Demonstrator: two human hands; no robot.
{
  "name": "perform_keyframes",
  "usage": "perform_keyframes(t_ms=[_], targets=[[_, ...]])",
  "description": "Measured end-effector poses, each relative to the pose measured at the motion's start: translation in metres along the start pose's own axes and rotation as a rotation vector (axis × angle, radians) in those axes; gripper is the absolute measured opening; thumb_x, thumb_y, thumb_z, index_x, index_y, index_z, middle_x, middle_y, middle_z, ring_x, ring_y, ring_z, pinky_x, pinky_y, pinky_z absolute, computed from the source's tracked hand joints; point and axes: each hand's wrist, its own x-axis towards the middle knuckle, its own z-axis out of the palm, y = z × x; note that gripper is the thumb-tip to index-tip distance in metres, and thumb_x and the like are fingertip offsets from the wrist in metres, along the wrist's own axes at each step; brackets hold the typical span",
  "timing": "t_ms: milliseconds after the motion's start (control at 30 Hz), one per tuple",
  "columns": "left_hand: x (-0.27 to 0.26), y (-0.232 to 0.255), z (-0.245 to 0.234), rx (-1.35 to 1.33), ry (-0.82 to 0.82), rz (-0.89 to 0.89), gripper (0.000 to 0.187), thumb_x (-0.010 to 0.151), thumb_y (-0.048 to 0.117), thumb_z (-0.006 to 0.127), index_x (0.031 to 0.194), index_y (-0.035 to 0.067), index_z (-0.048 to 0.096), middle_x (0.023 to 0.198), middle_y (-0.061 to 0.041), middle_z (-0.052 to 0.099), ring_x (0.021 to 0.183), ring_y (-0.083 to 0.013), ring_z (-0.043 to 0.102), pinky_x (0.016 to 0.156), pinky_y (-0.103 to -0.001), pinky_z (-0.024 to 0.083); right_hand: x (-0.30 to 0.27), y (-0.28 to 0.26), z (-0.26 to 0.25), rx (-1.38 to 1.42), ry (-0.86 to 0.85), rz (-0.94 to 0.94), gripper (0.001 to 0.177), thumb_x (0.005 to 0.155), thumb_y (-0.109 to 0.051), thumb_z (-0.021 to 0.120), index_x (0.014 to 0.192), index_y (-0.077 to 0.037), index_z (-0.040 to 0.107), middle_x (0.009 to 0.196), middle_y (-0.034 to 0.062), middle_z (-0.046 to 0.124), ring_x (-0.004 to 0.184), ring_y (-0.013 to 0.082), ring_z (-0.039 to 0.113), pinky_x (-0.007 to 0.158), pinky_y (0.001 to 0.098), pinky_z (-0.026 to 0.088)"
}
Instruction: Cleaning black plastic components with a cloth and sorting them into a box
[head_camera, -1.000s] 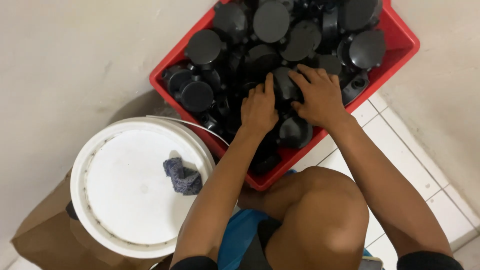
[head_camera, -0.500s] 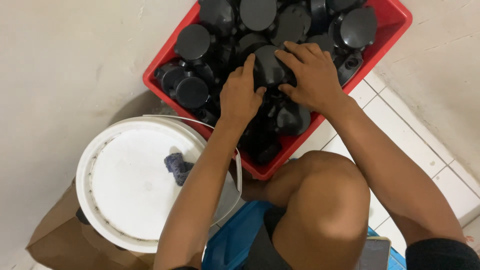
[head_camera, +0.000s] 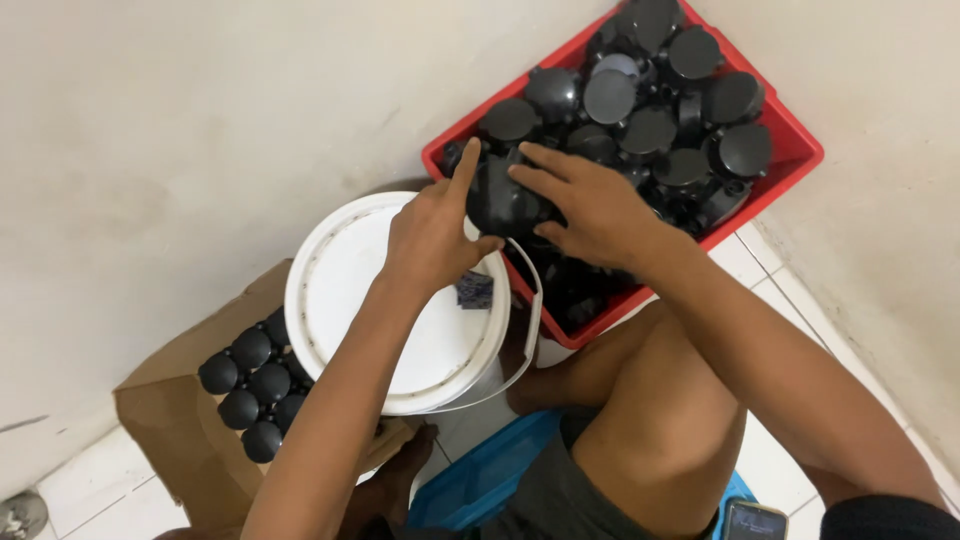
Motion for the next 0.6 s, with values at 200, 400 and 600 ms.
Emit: perform_keyframes(t_ms=[200,400,600], targets=[[-0.068,-0.063,-0.003,-0.039,-0.041,-0.215,0.094,0.073,0.040,0.083,0.152,0.021,0.036,0.109,-0.011,0.069,0.110,-0.0292,0.064,0.092,-0.046,0.053,0.026,-0.068,0.043,0.213,-0.137,-0.091,0.073,0.079,-0.001,0.071,0.146,-0.013,0.046,0.151,0.0150,0.044,0.125,0.0402,0.054,0.098,0.0494,0.049],[-0.123,-0.100,0.008,-0.137,0.004,-0.391,0.090,0.069,0.046,0.083,0.145,0.016,0.045,0.115,-0.014,0.069,0.112,-0.0314,0.065,0.094,-0.048,0.052,0.038,-0.108,0.098,0.365,-0.234,-0.059,0.059,0.085,0.000,0.064,0.140,-0.019,0.053,0.141,0.0075,0.055,0.121,0.0278,0.060,0.100,0.0393,0.050],[-0.154,-0.102,0.018,-0.237,0.008,-0.486,0.090,0.070,0.043,0.081,0.145,0.008,0.044,0.116,-0.022,0.068,0.114,-0.0369,0.064,0.094,-0.048,0.053,0.021,-0.115,0.149,0.222,-0.178,-0.082,0.048,0.086,-0.007,0.066,0.133,-0.016,0.060,0.123,0.0093,0.067,0.108,0.0296,0.067,0.089,0.0400,0.052]])
